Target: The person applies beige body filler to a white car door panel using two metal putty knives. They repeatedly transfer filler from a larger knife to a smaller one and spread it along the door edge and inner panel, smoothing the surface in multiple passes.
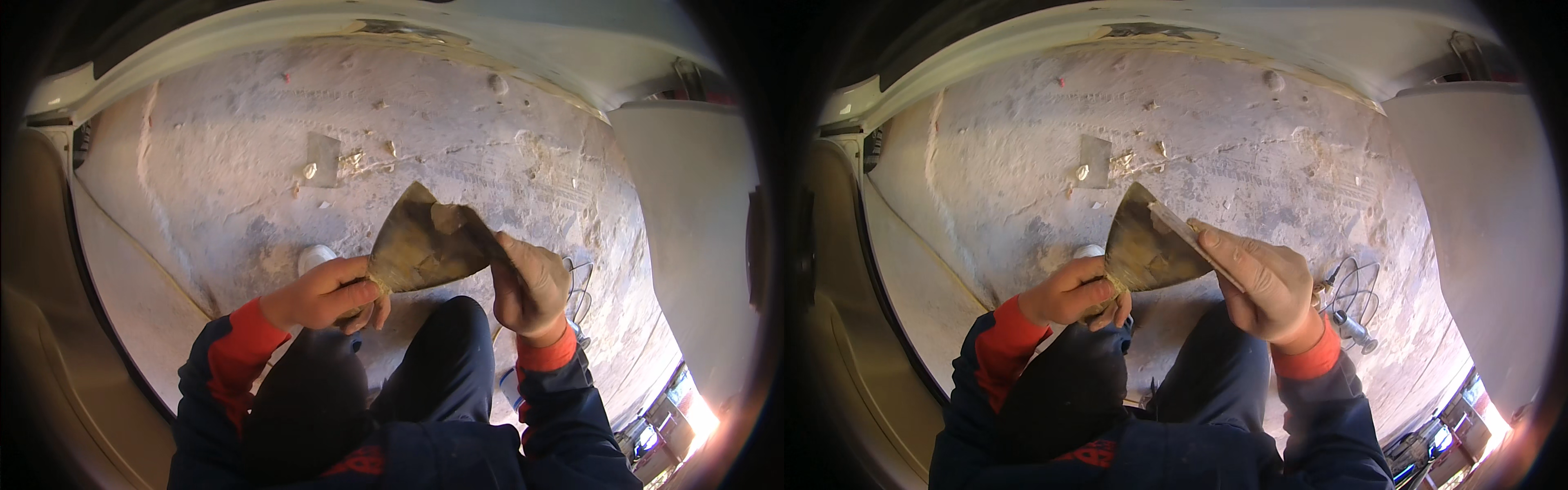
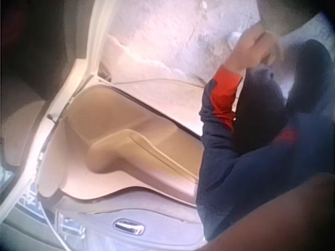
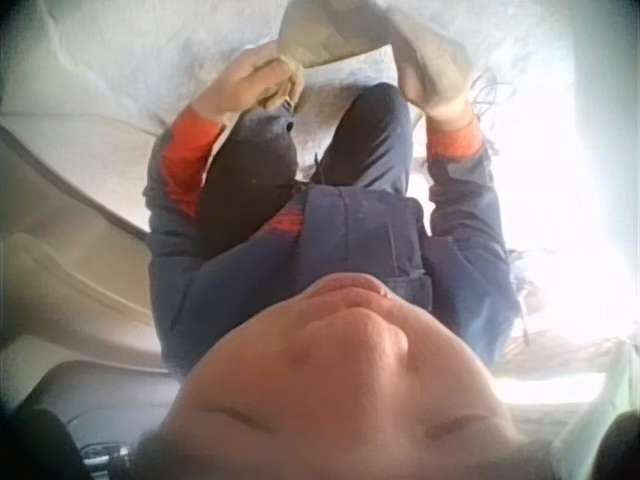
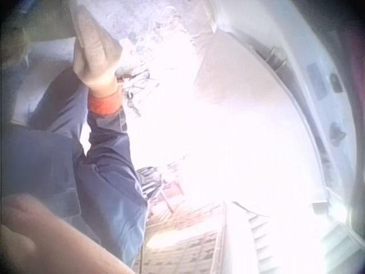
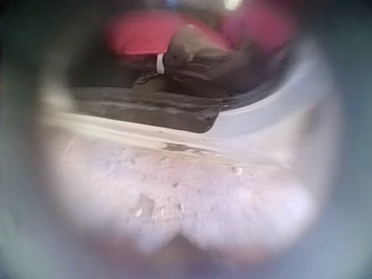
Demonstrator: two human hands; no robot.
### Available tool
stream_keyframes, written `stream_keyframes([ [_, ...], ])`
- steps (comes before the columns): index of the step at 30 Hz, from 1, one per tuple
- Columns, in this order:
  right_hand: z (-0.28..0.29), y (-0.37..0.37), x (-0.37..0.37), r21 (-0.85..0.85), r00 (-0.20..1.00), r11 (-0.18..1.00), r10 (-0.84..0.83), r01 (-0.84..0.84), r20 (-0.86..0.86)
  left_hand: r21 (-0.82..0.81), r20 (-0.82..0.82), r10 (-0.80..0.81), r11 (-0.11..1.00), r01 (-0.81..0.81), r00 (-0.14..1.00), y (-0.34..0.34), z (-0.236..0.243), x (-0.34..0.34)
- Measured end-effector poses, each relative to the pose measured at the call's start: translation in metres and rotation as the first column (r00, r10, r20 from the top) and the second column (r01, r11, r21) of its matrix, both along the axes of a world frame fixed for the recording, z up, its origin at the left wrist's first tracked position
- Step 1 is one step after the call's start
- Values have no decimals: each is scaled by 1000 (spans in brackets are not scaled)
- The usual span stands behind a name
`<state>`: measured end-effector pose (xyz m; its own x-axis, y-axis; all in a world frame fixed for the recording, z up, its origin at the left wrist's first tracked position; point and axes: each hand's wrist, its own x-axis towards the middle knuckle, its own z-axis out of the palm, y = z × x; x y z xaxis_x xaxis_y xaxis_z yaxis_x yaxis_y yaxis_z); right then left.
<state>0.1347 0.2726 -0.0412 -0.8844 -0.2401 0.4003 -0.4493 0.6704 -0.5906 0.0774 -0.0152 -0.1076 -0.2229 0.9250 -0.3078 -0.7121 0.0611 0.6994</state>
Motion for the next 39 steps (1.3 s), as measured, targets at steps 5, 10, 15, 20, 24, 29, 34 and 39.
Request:
stream_keyframes([
  [5,7,0,6,57,952,994,74,-95,296,-21,-87,63,998,-66,994,-12,2,-3],
  [10,-2,-17,11,-239,661,905,-59,352,748,74,-727,257,951,-300,636,4,-13,11],
  [15,-1,-45,25,-539,471,254,284,803,835,143,-988,156,904,-404,-2,17,-29,26],
  [20,5,-45,25,-569,517,202,260,797,816,121,-981,45,901,-417,-188,15,-39,26],
  [24,4,-32,28,-628,591,46,291,777,752,-6,-949,-79,973,-233,-306,3,-51,17],
  [29,-21,15,32,-717,722,-96,141,691,677,-216,-972,-157,886,-411,172,-14,-38,-16],
  [34,-94,66,25,-752,822,-370,61,546,567,113,-893,408,616,-780,192,-17,31,-120],
  [39,-172,91,6,-654,817,-626,-45,426,575,109,-920,378,505,-856,106,28,85,-241],
])
